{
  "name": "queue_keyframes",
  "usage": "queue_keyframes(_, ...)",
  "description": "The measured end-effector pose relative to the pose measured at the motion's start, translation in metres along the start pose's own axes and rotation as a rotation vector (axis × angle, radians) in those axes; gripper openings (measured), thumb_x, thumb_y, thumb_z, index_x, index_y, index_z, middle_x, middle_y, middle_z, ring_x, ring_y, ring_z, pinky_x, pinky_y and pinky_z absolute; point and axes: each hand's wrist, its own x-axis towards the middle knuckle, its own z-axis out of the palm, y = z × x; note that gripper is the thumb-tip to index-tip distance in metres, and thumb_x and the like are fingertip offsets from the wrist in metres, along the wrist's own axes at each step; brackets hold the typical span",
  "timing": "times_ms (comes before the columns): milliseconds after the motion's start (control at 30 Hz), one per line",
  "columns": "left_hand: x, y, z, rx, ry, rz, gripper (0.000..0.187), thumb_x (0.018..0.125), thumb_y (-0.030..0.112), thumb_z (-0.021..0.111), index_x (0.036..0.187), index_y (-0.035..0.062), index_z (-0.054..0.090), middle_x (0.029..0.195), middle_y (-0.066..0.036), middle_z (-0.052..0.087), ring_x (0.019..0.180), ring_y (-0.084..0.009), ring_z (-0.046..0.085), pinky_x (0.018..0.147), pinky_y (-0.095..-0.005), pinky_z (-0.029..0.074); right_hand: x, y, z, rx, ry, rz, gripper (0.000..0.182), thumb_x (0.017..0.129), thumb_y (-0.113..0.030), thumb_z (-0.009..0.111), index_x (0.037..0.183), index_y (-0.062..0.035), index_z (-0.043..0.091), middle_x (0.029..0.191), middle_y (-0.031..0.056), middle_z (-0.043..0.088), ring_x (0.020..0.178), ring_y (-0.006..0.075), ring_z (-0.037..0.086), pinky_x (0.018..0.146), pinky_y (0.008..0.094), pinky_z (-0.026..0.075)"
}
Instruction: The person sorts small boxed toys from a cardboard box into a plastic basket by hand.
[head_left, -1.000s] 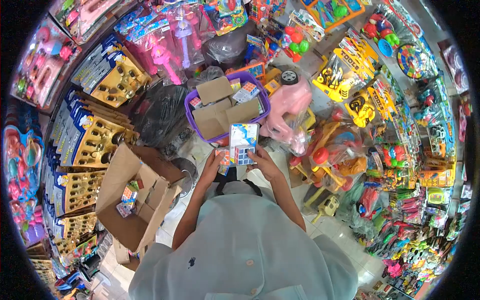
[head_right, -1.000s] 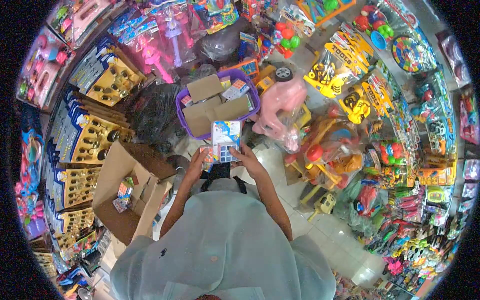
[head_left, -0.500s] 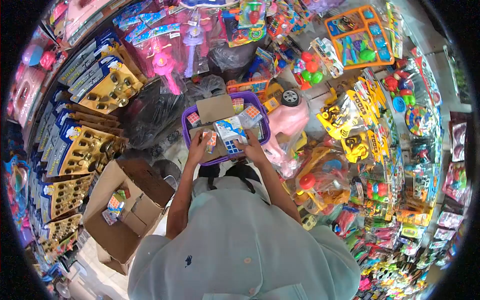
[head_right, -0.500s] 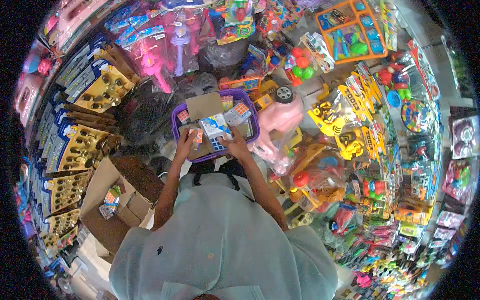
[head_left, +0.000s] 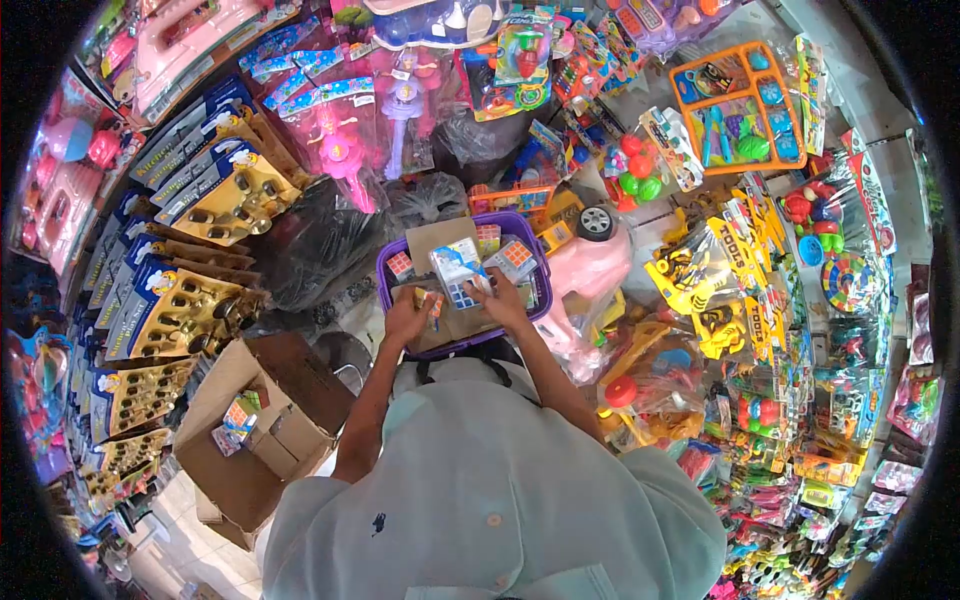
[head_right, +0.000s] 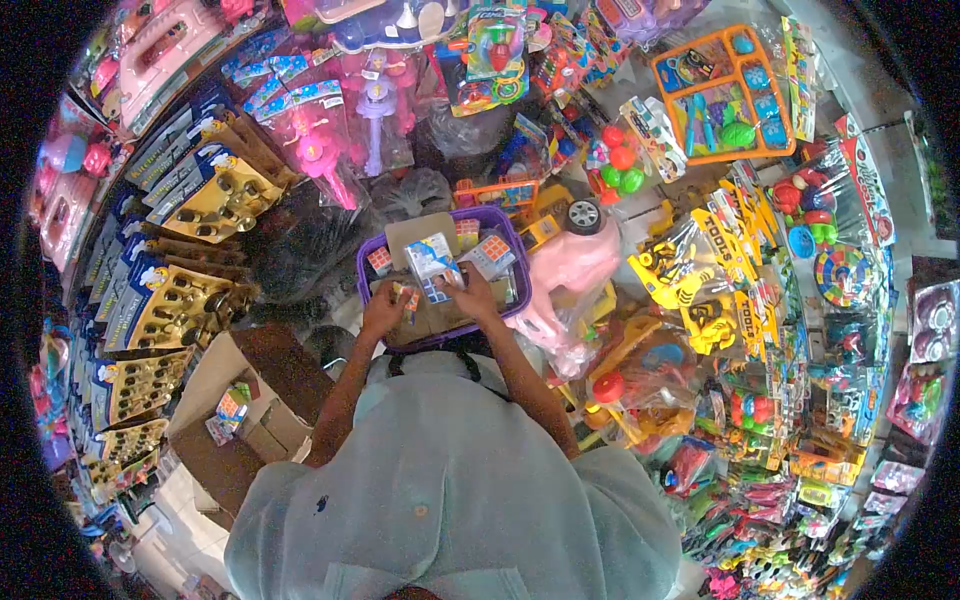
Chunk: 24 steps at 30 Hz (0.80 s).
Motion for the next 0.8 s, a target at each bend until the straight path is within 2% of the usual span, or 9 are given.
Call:
queue_keyframes(33,0.000,0.002,0.001,0.015,0.015,0.039,0.067,0.086,0.058,0.057,0.118,-0.0008,0.053,0.110,-0.023,0.061,0.102,-0.0393,0.060,0.087,-0.0436,0.047,-0.003,-0.008,0.000,0.093,-0.007,0.063,0.064,0.075,-0.048,0.076,0.110,0.0019,0.056,0.105,0.0196,0.064,0.097,0.0288,0.062,0.085,0.0389,0.048)
queue_keyframes(67,0.000,0.004,0.001,0.015,0.015,0.038,0.067,0.086,0.058,0.057,0.118,-0.0008,0.053,0.110,-0.023,0.061,0.102,-0.0393,0.060,0.087,-0.0436,0.047,0.000,-0.004,0.002,0.093,-0.008,0.063,0.064,0.075,-0.048,0.076,0.110,0.0019,0.056,0.105,0.0196,0.064,0.097,0.0288,0.062,0.085,0.0389,0.048)
queue_keyframes(267,-0.007,0.010,-0.005,0.020,0.046,0.150,0.067,0.084,0.054,0.061,0.119,-0.0019,0.050,0.114,-0.026,0.058,0.102,-0.0421,0.059,0.085,-0.0461,0.048,0.008,0.025,0.016,0.104,0.054,0.024,0.059,0.080,-0.044,0.072,0.111,0.0044,0.059,0.099,0.0195,0.066,0.093,0.0280,0.063,0.081,0.0381,0.049)
queue_keyframes(333,-0.003,0.004,-0.007,0.025,0.067,0.273,0.063,0.081,0.045,0.069,0.119,-0.0019,0.050,0.115,-0.024,0.057,0.098,-0.0376,0.061,0.083,-0.0432,0.049,0.019,0.049,0.019,0.084,0.069,-0.120,0.046,0.086,-0.028,0.070,0.114,0.0056,0.057,0.088,0.0104,0.066,0.065,0.0167,0.062,0.058,0.0275,0.052)
queue_keyframes(367,-0.003,0.005,-0.008,0.026,0.065,0.276,0.063,0.081,0.045,0.069,0.119,-0.0019,0.050,0.115,-0.024,0.057,0.098,-0.0376,0.061,0.083,-0.0432,0.049,0.025,0.063,0.020,0.086,0.072,-0.120,0.046,0.086,-0.028,0.070,0.114,0.0056,0.057,0.088,0.0104,0.066,0.065,0.0167,0.062,0.058,0.0275,0.052)
queue_keyframes(467,-0.007,0.000,-0.009,-0.177,0.058,0.206,0.059,0.079,0.035,0.075,0.118,-0.0020,0.051,0.112,-0.021,0.057,0.092,-0.0313,0.062,0.079,-0.0397,0.051,0.027,0.076,0.021,-0.156,0.166,-0.182,0.041,0.087,-0.025,0.069,0.114,0.0036,0.058,0.097,0.0144,0.065,0.072,0.0173,0.064,0.059,0.0279,0.052)
queue_keyframes(667,-0.007,-0.012,0.008,-0.220,0.000,0.095,0.048,0.076,0.022,0.077,0.111,0.0004,0.053,0.108,-0.018,0.057,0.087,-0.0268,0.060,0.075,-0.0369,0.051,0.003,0.048,0.015,-0.279,0.265,-0.264,0.045,0.087,-0.025,0.066,0.126,-0.0062,0.055,0.122,0.0209,0.053,0.105,0.0333,0.059,0.082,0.0408,0.052)
queue_keyframes(733,0.001,-0.026,0.027,-0.183,0.014,0.370,0.045,0.072,0.015,0.077,0.108,0.0027,0.054,0.104,-0.015,0.055,0.084,-0.0257,0.059,0.072,-0.0352,0.051,-0.005,0.032,0.016,-0.239,0.298,-0.203,0.045,0.088,-0.026,0.063,0.130,-0.0126,0.053,0.125,0.0194,0.052,0.112,0.0379,0.054,0.091,0.0441,0.047)
queue_keyframes(800,-0.009,0.002,0.018,-0.161,-0.004,0.350,0.043,0.072,0.012,0.077,0.107,0.0036,0.054,0.102,-0.014,0.053,0.083,-0.0258,0.059,0.070,-0.0350,0.051,-0.010,0.022,0.015,-0.298,0.250,-0.201,0.043,0.090,-0.027,0.060,0.129,-0.0120,0.054,0.128,0.0200,0.049,0.111,0.0391,0.055,0.090,0.0452,0.048)
